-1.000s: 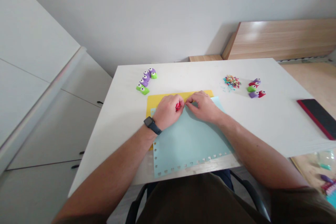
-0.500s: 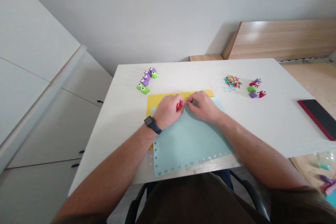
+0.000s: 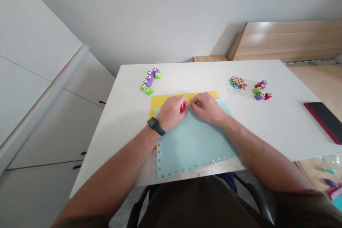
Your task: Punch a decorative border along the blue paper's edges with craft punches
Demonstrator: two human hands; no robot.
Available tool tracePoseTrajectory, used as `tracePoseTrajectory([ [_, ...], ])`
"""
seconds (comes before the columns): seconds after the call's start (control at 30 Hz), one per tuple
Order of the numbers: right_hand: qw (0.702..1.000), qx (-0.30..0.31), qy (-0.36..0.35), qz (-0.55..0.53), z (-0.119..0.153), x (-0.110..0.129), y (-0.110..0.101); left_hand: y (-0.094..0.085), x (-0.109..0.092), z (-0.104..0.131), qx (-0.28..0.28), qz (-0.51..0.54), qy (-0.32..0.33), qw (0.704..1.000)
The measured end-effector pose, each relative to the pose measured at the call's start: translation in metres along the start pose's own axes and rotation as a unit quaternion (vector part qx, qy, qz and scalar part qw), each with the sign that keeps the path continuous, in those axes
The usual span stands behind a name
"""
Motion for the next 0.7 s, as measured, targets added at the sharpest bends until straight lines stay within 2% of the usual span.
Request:
tracePoseTrajectory([
  [0.7, 1.000, -0.004, 0.008, 0.007, -0.0007, 0.0036, -0.0011, 0.0019, 0.0029, 0.0009, 0.000, 0.001, -0.005, 1.000],
])
Point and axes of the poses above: each hand's wrist, its own z-axis away from the middle knuckle, its own y-axis out of the palm, x = y × z, the point moved 3 cm from there along -z, towards the middle knuckle, and after that the axes turned 14 degrees about -x, right-handed, at the moved point
